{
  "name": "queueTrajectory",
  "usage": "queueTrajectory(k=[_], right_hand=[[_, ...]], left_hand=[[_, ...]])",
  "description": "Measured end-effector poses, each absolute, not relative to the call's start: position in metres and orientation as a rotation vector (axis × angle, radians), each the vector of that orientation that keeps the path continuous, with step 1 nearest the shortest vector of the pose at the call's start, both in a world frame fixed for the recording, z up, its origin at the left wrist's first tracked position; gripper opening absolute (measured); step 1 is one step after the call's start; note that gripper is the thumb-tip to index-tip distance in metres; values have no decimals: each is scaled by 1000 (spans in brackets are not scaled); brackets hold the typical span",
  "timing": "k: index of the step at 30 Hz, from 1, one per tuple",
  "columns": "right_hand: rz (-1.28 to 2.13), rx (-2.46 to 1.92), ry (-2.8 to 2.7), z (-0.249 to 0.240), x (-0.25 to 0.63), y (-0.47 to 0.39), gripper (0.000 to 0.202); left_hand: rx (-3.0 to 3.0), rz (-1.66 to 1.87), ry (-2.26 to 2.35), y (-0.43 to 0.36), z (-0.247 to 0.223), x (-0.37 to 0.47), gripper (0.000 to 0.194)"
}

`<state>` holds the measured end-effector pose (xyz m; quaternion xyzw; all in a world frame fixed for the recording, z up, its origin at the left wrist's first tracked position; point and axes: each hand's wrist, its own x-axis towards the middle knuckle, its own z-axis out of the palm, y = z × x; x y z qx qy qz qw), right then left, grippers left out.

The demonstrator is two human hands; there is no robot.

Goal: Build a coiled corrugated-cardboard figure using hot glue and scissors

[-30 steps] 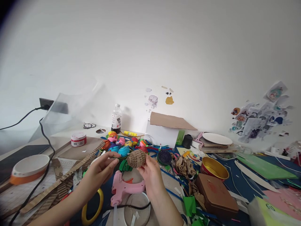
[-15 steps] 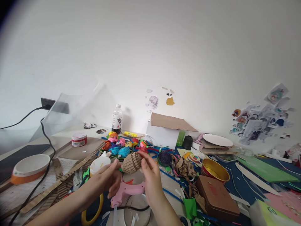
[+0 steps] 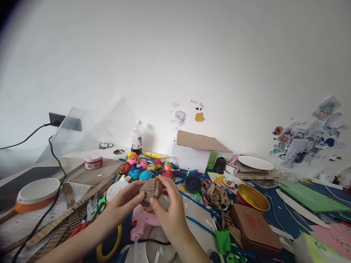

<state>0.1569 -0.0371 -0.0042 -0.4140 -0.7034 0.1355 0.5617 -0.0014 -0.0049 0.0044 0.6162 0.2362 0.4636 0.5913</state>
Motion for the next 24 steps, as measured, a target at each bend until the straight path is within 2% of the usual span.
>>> queueTrajectory(k=[7,17,21,24], right_hand=[[-179,-932,-1878,-2,161,-41,37],[-224,-906,-1844,-4,159,-40,27],[-241,-936,-1849,-3,159,-39,26],[-269,-978,-1857,-4,158,-37,31]], left_hand=[[1481,1130,559,-10,8,-1,27],[1541,1099,535,-5,-3,-3,25],[1785,1229,736,-5,0,-10,34],[2107,1379,865,-5,2,-14,29]])
